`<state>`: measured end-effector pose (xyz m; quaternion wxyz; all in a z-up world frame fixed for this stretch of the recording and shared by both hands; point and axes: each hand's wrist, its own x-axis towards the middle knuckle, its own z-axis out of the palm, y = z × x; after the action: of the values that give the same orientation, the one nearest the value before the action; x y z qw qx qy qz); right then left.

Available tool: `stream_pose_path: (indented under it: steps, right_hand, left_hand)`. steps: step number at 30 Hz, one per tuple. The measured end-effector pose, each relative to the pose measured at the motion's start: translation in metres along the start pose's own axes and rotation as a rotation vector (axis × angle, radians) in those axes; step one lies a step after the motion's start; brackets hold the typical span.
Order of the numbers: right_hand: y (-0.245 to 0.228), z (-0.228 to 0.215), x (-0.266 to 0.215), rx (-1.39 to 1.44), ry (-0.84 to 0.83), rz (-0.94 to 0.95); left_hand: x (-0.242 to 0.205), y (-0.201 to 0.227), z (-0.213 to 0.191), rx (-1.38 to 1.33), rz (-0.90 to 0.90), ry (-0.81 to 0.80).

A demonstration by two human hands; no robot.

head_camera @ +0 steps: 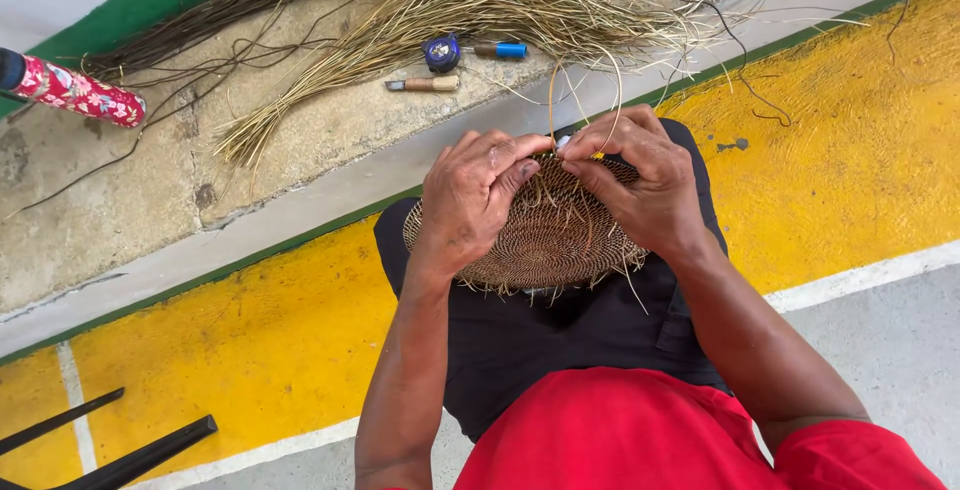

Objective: The recorder is weaving a circular basket or tray using thin wooden or bamboo strips.

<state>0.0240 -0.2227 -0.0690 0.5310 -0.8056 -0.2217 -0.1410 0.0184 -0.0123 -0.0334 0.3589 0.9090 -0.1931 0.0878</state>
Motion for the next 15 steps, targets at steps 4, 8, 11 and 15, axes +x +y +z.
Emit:
stream_pose_path:
  steps: [4, 8, 11, 15]
  right_hand:
    - [0.002, 0.001, 0.000, -0.033, 0.012, -0.035]
    - [0.004, 0.008, -0.003, -0.087, 0.017, -0.098]
    - [0.004, -0.001, 0.003, -0.086, -0.081, -0.071]
    - [0.039, -0.024, 0.032, 0.131, -0.293, 0.118]
  left_hand:
    - [-0.001, 0.001, 0.000, -0.011, 0.006, 0.015]
    - [-0.003, 0.000, 0.003, -0.033, 0.061, 0.048]
    - [-0.004, 0.001, 0.001, 0.048, 0.060, 0.004]
    - [-0.015, 0.005, -0.002, 0.011, 0.114, 0.003]
